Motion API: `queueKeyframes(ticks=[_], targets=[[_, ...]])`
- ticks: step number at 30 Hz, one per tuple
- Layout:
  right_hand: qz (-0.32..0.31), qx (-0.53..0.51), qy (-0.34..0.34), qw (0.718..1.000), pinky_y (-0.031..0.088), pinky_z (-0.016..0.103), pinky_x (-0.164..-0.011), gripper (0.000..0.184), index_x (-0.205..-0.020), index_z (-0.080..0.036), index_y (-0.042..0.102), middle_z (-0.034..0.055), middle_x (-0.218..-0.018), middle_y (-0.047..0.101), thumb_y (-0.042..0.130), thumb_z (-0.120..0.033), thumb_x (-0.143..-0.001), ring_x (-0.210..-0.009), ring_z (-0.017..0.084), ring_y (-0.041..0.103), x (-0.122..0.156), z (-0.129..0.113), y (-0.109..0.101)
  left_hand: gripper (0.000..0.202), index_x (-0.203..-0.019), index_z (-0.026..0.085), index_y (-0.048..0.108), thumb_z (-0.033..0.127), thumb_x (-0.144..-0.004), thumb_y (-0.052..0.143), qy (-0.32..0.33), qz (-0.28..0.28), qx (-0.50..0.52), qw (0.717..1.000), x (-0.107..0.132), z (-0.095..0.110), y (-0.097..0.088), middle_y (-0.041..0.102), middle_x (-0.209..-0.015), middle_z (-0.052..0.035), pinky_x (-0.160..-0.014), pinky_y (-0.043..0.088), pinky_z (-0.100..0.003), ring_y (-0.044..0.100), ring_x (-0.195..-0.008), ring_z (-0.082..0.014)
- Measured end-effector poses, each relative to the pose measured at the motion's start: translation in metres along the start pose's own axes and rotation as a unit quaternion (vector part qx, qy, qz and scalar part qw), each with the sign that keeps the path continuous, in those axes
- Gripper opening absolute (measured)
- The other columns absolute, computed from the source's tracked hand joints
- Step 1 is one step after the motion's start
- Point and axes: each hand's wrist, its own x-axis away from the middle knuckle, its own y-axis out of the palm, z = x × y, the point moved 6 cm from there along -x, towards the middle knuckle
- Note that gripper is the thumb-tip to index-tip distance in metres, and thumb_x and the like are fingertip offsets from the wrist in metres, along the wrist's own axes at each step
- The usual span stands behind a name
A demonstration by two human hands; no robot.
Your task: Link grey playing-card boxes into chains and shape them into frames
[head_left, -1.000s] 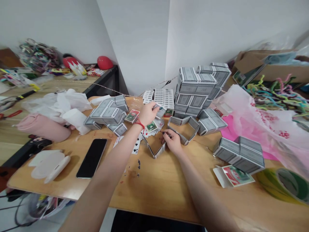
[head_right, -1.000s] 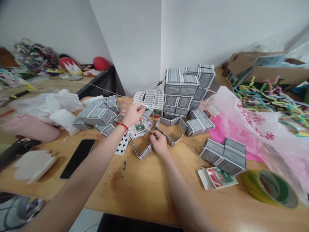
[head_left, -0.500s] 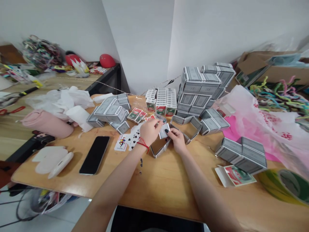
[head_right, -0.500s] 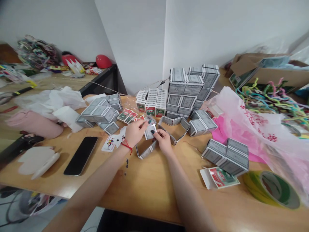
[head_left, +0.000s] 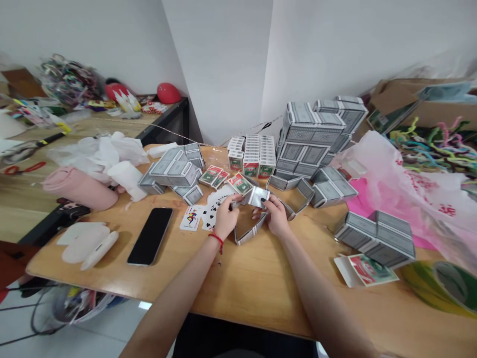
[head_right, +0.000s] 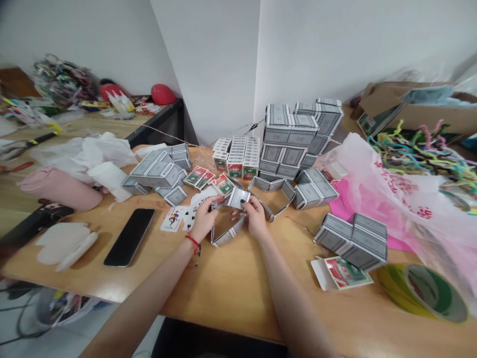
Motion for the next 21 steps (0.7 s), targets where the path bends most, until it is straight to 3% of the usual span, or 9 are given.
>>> queueKeyframes(ticks=[4,9,17,21], targets=[[-0.002,0.0,0.003,1.0,0.053,0.029,-0.049,0.035,-0.089,-0.021,0.047,0.0001,-0.076,0.064,0.065,-0.041,-0.066,-0.055,0.015,0.063,0.002,0.001,0.003,0.045,-0.099,0.013,0.061,0.005,-0.062,0.037,-0.023,-0.066,0.07,0.995,-0.014,-0.003,0.004,0.066,-0.106,-0.0064,-0.093,0.044,-0.029,0.06,-0.099,-0.0138],[0.007,0.034,-0.02,0.999,0.055,0.029,-0.053,0.039,-0.088,-0.02,0.048,0.0003,-0.072,0.065,0.068,-0.043,-0.064,-0.057,0.015,0.064,0.001,0.001,0.003,0.053,-0.107,0.011,0.06,0.008,-0.061,0.033,-0.056,-0.109,0.071,0.99,-0.024,-0.004,0.012,0.066,-0.107,-0.008,-0.086,0.048,-0.027,0.062,-0.096,-0.0142],[0.025,0.138,-0.06,0.988,0.049,0.026,-0.051,0.03,-0.084,-0.017,0.056,-0.0009,-0.065,0.059,0.064,-0.04,-0.066,-0.052,0.011,0.055,-0.007,0.006,-0.007,0.046,-0.1,0.011,0.064,0.015,-0.06,0.042,-0.062,-0.1,0.24,0.964,-0.03,-0.009,0.015,0.069,-0.097,-0.0082,-0.086,0.046,-0.033,0.063,-0.092,-0.0198],[0.029,0.165,-0.07,0.983,0.045,0.025,-0.048,0.027,-0.085,-0.018,0.058,0.0002,-0.07,0.059,0.064,-0.036,-0.066,-0.053,0.011,0.051,-0.007,0.007,-0.009,0.036,-0.092,0.014,0.068,0.017,-0.062,0.048,-0.049,-0.088,0.207,0.973,-0.026,-0.01,0.008,0.069,-0.095,-0.0054,-0.09,0.043,-0.034,0.061,-0.096,-0.0211]])
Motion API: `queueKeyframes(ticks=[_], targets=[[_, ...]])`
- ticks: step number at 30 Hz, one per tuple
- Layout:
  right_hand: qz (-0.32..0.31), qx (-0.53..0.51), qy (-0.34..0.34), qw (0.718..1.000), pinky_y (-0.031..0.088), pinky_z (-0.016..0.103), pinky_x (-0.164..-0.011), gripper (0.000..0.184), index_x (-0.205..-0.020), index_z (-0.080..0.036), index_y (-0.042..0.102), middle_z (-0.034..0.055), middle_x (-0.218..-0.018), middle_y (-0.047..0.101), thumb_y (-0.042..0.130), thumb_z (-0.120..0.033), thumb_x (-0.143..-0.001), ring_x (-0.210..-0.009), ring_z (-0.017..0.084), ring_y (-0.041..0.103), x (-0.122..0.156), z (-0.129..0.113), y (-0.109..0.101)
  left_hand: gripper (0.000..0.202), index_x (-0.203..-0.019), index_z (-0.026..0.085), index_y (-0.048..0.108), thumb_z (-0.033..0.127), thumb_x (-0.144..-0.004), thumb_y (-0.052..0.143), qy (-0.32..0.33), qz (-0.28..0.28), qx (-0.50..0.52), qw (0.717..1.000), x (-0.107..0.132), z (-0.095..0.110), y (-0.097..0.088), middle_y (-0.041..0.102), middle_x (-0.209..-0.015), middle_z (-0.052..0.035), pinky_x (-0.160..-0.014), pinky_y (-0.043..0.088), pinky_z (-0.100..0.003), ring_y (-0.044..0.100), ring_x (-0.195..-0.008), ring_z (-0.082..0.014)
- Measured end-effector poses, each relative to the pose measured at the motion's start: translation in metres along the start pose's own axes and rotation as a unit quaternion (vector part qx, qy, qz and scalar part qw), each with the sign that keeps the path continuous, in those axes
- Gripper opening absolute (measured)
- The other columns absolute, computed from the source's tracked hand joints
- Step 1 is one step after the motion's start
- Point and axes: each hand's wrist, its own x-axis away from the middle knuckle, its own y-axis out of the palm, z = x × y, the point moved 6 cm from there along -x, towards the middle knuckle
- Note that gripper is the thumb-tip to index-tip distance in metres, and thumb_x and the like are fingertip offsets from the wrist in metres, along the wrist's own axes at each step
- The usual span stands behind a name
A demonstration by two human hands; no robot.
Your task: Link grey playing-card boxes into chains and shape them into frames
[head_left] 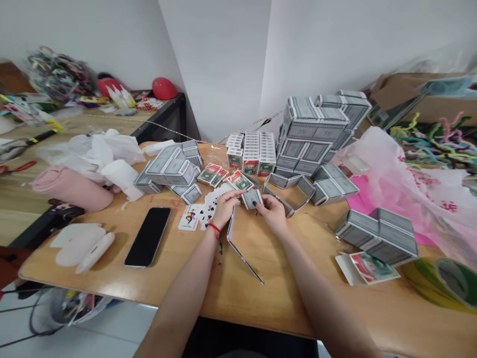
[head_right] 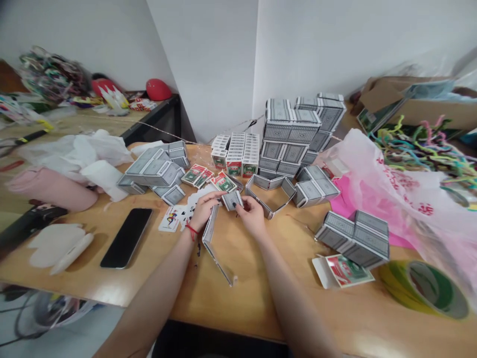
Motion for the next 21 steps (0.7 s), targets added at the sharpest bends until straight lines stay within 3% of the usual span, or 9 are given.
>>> queueKeyframes(ticks=[3,7,11,18,21], targets=[[0.007,0.02,-0.013,1.0,0.044,0.025,-0.051,0.024,-0.083,-0.018,0.058,0.0005,-0.072,0.059,0.063,-0.035,-0.067,-0.056,0.012,0.051,0.001,-0.003,-0.002,0.035,-0.094,0.014,0.066,0.015,-0.064,0.048,0.019,-0.013,-0.019,1.0,0.003,0.005,0.001,0.067,-0.1,-0.0065,-0.093,0.041,-0.034,0.059,-0.098,-0.0206],[0.017,0.059,-0.041,0.997,0.044,0.025,-0.054,0.018,-0.081,-0.019,0.056,-0.001,-0.068,0.054,0.058,-0.035,-0.072,-0.058,0.012,0.05,0.003,-0.008,-0.004,0.058,-0.114,0.016,0.055,0.004,-0.058,0.045,0.057,-0.05,-0.043,0.996,0.01,0.01,0.006,0.062,-0.113,-0.0076,-0.097,0.037,-0.036,0.055,-0.107,-0.02],[0.042,0.038,-0.062,0.996,0.047,0.027,-0.057,0.018,-0.088,-0.022,0.049,0.0008,-0.079,0.054,0.054,-0.033,-0.075,-0.065,0.014,0.055,0.004,-0.006,-0.006,0.066,-0.116,0.015,0.053,0.0,-0.052,0.041,0.058,-0.052,-0.072,0.994,0.014,0.007,0.008,0.06,-0.116,-0.0079,-0.102,0.033,-0.038,0.051,-0.113,-0.0211],[-0.018,0.006,-0.063,0.998,0.05,0.031,-0.069,0.043,-0.109,-0.023,0.041,0.0052,-0.091,0.064,0.057,-0.022,-0.07,-0.082,0.018,0.062,0.003,-0.003,0.001,0.069,-0.114,0.016,0.058,0.002,-0.049,0.039,0.021,-0.065,0.04,0.997,0.009,0.0,0.011,0.06,-0.119,-0.007,-0.102,0.032,-0.038,0.05,-0.115,-0.0233],[-0.028,0.014,-0.057,0.998,0.049,0.035,-0.081,0.037,-0.102,-0.021,0.049,0.0084,-0.103,0.063,0.06,-0.02,-0.067,-0.093,0.02,0.062,0.003,0.0,0.004,0.071,-0.116,0.016,0.057,0.003,-0.048,0.039,0.006,-0.075,0.084,0.994,0.008,0.0,0.013,0.059,-0.12,-0.008,-0.1,0.033,-0.038,0.049,-0.116,-0.0239]])
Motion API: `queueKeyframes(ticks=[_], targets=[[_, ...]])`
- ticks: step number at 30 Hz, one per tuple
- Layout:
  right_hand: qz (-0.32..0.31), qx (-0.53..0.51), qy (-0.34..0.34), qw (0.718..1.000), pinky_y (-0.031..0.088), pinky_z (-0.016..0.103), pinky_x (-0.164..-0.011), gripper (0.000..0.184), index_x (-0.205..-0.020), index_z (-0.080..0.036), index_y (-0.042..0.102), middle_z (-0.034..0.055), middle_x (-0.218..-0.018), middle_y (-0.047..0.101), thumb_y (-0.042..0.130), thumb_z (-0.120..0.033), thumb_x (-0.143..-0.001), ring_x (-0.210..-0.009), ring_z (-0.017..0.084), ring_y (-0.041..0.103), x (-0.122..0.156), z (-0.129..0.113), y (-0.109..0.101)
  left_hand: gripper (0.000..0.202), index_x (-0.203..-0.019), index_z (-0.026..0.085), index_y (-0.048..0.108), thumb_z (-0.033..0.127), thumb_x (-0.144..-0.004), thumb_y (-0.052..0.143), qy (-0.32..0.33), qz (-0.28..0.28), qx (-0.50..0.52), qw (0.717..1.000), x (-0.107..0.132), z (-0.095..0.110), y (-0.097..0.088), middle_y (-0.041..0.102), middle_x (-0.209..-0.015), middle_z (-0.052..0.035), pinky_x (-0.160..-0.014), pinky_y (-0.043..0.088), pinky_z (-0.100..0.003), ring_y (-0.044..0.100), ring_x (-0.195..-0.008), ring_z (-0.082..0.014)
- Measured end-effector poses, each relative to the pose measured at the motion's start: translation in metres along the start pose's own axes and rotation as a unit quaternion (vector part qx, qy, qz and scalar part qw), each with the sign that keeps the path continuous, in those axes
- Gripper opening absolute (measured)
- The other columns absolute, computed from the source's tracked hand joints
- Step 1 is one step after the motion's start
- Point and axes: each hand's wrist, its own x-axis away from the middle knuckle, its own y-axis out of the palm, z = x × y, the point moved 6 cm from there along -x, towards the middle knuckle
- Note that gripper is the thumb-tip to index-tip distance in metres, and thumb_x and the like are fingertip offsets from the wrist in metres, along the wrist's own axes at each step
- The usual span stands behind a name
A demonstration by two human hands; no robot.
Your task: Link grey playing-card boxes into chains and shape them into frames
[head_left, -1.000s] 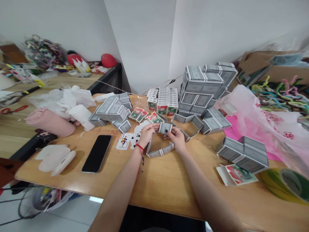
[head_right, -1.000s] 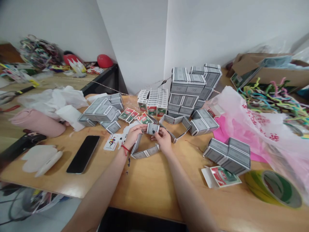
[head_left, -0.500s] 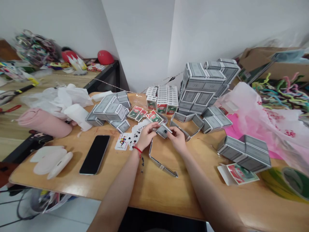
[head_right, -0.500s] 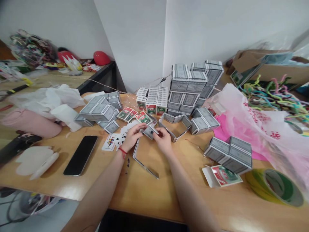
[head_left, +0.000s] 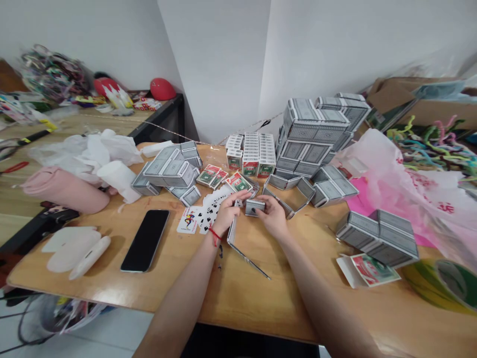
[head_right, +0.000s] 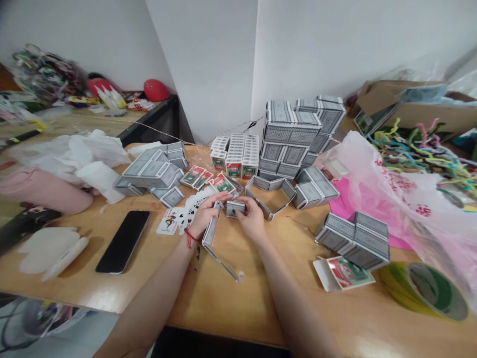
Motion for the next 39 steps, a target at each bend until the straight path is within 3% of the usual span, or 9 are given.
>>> queueKeyframes(ticks=[4,10,13,20,27,39], targets=[[0.0,0.004,0.002,1.0,0.048,0.035,-0.086,0.029,-0.091,-0.019,0.056,0.0108,-0.114,0.059,0.064,-0.021,-0.063,-0.102,0.022,0.059,0.001,0.003,0.003,0.071,-0.115,0.016,0.058,0.003,-0.048,0.039,-0.013,-0.009,0.022,1.0,0.0,0.0,0.003,0.058,-0.122,-0.0083,-0.098,0.036,-0.037,0.05,-0.115,-0.0243],[0.061,0.099,0.024,0.993,0.049,0.03,-0.064,0.019,-0.082,-0.019,0.058,0.0047,-0.078,0.065,0.063,-0.027,-0.066,-0.067,0.017,0.059,0.002,0.003,-0.008,0.064,-0.109,0.017,0.062,0.004,-0.05,0.041,0.003,0.0,-0.027,1.0,-0.001,-0.002,0.003,0.062,-0.116,-0.0061,-0.102,0.033,-0.037,0.049,-0.117,-0.0233],[0.066,0.126,0.022,0.99,0.046,0.029,-0.06,0.016,-0.078,-0.019,0.057,0.0032,-0.072,0.063,0.061,-0.032,-0.069,-0.062,0.016,0.057,0.002,0.001,-0.01,0.062,-0.108,0.017,0.063,0.005,-0.051,0.041,0.009,-0.003,-0.024,1.0,-0.001,-0.002,0.003,0.063,-0.114,-0.0051,-0.103,0.032,-0.037,0.049,-0.117,-0.0226],[0.056,0.119,0.025,0.991,0.045,0.028,-0.058,0.021,-0.081,-0.019,0.055,0.0023,-0.072,0.062,0.06,-0.035,-0.07,-0.062,0.015,0.056,0.002,0.002,-0.007,0.057,-0.106,0.016,0.064,0.009,-0.054,0.04,-0.007,0.009,0.01,1.0,-0.001,0.0,0.003,0.066,-0.109,-0.0063,-0.099,0.037,-0.036,0.051,-0.115,-0.0232],[0.041,0.141,0.005,0.989,0.044,0.027,-0.056,0.017,-0.08,-0.019,0.055,0.0021,-0.072,0.062,0.058,-0.034,-0.073,-0.06,0.015,0.055,0.003,-0.007,-0.001,0.057,-0.107,0.015,0.063,0.009,-0.056,0.04,-0.006,0.01,-0.001,1.0,-0.001,0.002,0.004,0.064,-0.112,-0.0058,-0.103,0.033,-0.037,0.052,-0.114,-0.0225],[0.001,0.193,-0.032,0.981,0.046,0.031,-0.068,0.015,-0.089,-0.02,0.056,0.0037,-0.082,0.064,0.048,-0.027,-0.079,-0.072,0.018,0.059,0.006,-0.017,0.007,0.054,-0.108,0.015,0.063,0.009,-0.059,0.041,-0.015,0.001,-0.002,1.0,-0.003,-0.003,0.007,0.065,-0.11,-0.0051,-0.102,0.036,-0.037,0.054,-0.112,-0.0214]])
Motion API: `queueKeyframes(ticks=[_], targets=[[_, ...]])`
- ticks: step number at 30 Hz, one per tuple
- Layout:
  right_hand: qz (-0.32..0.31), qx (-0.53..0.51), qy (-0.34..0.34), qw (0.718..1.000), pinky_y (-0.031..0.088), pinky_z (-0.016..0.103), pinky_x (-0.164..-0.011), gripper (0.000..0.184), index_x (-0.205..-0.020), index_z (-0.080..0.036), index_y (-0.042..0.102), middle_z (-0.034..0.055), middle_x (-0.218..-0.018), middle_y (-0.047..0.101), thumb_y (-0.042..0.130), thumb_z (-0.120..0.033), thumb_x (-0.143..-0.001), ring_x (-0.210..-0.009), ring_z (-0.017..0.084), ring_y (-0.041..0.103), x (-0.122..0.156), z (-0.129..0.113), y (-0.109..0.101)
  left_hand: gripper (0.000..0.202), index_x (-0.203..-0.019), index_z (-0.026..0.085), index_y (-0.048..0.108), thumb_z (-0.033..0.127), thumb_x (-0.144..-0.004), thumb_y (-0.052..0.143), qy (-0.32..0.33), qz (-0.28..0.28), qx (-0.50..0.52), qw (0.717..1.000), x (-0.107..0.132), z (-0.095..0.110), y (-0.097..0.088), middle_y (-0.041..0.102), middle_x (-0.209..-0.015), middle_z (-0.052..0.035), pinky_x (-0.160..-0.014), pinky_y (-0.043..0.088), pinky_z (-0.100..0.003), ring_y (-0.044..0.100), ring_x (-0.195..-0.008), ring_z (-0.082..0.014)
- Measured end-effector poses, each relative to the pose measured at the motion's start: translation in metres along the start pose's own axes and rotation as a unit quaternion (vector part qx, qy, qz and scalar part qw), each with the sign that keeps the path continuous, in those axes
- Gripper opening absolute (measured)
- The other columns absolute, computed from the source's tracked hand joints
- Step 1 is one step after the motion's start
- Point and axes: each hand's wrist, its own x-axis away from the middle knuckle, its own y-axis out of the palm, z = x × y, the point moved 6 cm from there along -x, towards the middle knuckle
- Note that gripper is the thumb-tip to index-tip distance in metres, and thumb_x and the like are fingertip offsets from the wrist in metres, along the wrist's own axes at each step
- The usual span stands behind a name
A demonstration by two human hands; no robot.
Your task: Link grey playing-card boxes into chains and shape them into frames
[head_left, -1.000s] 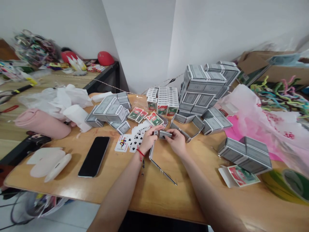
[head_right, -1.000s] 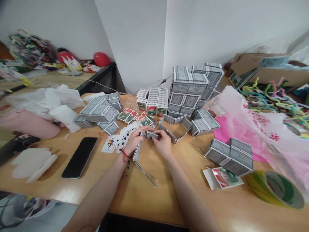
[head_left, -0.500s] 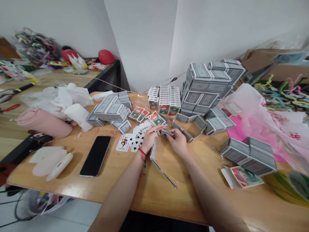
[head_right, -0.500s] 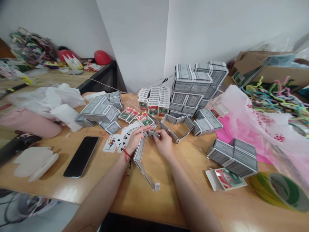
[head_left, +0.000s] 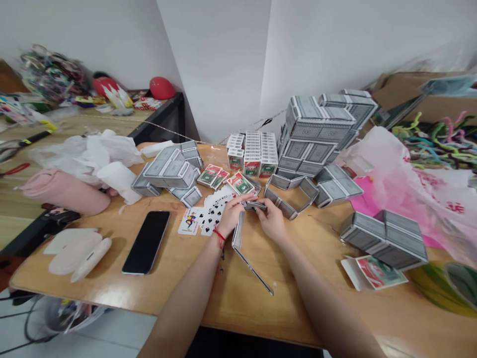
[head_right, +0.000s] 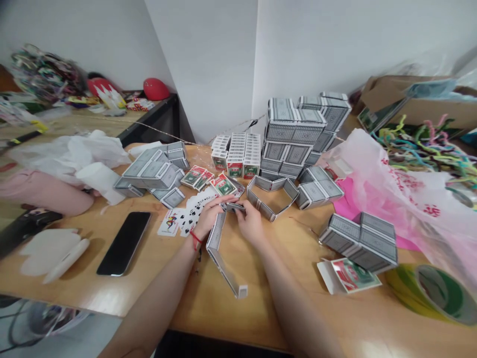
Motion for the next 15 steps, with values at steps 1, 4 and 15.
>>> queueKeyframes(ticks=[1,4,15], targets=[[-0.003,0.001,-0.003,1.0,0.046,0.031,-0.068,0.015,-0.09,-0.02,0.056,0.0039,-0.082,0.064,0.048,-0.027,-0.079,-0.072,0.018,0.059,0.0001,-0.0011,0.0002,0.054,-0.108,0.015,0.063,0.009,-0.059,0.041,0.001,0.0,0.002,1.0,-0.0002,-0.0004,0.0003,0.065,-0.11,-0.0053,-0.102,0.036,-0.037,0.054,-0.111,-0.0213],[-0.013,0.0,-0.02,1.0,0.047,0.032,-0.071,0.015,-0.089,-0.02,0.056,0.0046,-0.085,0.064,0.046,-0.026,-0.08,-0.075,0.019,0.06,0.0002,-0.0043,0.0011,0.053,-0.108,0.015,0.063,0.009,-0.061,0.04,-0.001,-0.001,0.009,1.0,-0.0007,-0.001,0.0017,0.065,-0.111,-0.0055,-0.102,0.035,-0.037,0.055,-0.11,-0.0207],[-0.012,-0.008,-0.047,0.999,0.046,0.036,-0.081,0.015,-0.091,-0.021,0.054,0.006,-0.094,0.064,0.042,-0.025,-0.082,-0.087,0.02,0.059,0.0006,-0.0086,0.0018,0.053,-0.111,0.02,0.061,0.008,-0.064,0.039,0.02,-0.02,-0.091,0.995,0.0004,0.0001,0.0066,0.06,-0.119,-0.0015,-0.105,0.031,-0.036,0.048,-0.117,-0.0199]])
